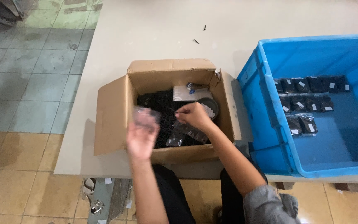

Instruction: The person picks up screws from a cardboard box and places them into a small plastic bag.

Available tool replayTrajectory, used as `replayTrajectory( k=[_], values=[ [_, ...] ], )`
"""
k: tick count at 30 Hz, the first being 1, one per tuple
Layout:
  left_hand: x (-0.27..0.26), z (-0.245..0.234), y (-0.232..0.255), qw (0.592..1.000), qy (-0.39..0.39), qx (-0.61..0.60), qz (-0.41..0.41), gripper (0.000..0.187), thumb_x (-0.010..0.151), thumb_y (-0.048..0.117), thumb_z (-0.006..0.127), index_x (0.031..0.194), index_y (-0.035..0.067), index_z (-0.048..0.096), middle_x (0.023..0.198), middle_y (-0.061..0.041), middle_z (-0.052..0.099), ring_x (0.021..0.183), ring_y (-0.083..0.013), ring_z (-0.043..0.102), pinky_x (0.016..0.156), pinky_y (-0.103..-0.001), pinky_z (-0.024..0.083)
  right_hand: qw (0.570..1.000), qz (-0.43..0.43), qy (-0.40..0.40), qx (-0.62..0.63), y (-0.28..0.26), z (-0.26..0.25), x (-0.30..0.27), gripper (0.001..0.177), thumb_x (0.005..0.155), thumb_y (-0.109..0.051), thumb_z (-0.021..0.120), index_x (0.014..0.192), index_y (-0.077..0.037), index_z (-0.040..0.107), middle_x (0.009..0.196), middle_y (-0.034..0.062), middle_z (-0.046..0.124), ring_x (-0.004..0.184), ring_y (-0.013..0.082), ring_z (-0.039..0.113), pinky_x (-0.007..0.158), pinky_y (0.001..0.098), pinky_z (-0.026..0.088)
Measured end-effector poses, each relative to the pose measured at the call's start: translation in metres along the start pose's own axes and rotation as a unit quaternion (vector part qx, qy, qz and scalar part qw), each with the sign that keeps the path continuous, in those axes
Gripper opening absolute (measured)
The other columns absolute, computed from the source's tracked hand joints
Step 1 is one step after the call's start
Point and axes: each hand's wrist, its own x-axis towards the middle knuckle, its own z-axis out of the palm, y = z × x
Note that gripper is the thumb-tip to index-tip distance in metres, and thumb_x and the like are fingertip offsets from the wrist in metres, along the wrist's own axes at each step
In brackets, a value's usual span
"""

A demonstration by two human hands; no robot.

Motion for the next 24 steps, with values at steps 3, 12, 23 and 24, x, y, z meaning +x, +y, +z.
replayTrajectory(
  k=[3,12,23,24],
  values=[
    [-0.02,-0.001,0.04,0.994,-0.046,-0.004,0.101,0.044,0.117,0.037,0.062,0.137,0.003,0.082,0.154,-0.023,0.075,0.131,-0.0415,0.078,0.116,-0.064,0.059,0.98,0.01,0.005,-0.197,0.025,0.026,0.054,0.026,0.093,-0.032,0.09,0.116,-0.02,0.094,0.104,0.0109,0.089,0.104,0.0367,0.085,0.093,0.0498,0.065],
    [0.003,-0.045,0.047,0.991,-0.1,0.0,0.09,0.054,0.12,0.045,0.052,0.152,0.007,0.073,0.161,-0.02,0.068,0.136,-0.0403,0.075,0.122,-0.066,0.054,0.865,-0.076,-0.17,-0.466,0.05,0.127,0.116,0.02,0.089,-0.026,0.089,0.106,-0.018,0.094,0.103,0.0078,0.09,0.097,0.0344,0.088,0.084,0.0476,0.072],
    [0.007,-0.046,0.047,0.995,-0.059,0.001,0.076,0.052,0.119,0.044,0.053,0.152,0.009,0.074,0.155,-0.019,0.073,0.138,-0.0389,0.073,0.122,-0.063,0.054,0.832,-0.053,-0.191,-0.518,0.057,0.156,0.117,0.024,0.097,-0.023,0.084,0.106,-0.002,0.087,0.101,0.0186,0.087,0.096,0.0393,0.086,0.076,0.0486,0.073],
    [0.007,-0.046,0.047,0.995,-0.059,0.001,0.076,0.052,0.119,0.044,0.053,0.152,0.009,0.074,0.155,-0.019,0.073,0.138,-0.0389,0.073,0.122,-0.063,0.054,0.832,-0.052,-0.191,-0.518,0.064,0.152,0.121,0.024,0.097,-0.023,0.084,0.106,-0.002,0.087,0.101,0.0186,0.087,0.096,0.0393,0.086,0.076,0.0486,0.073]
  ],
)
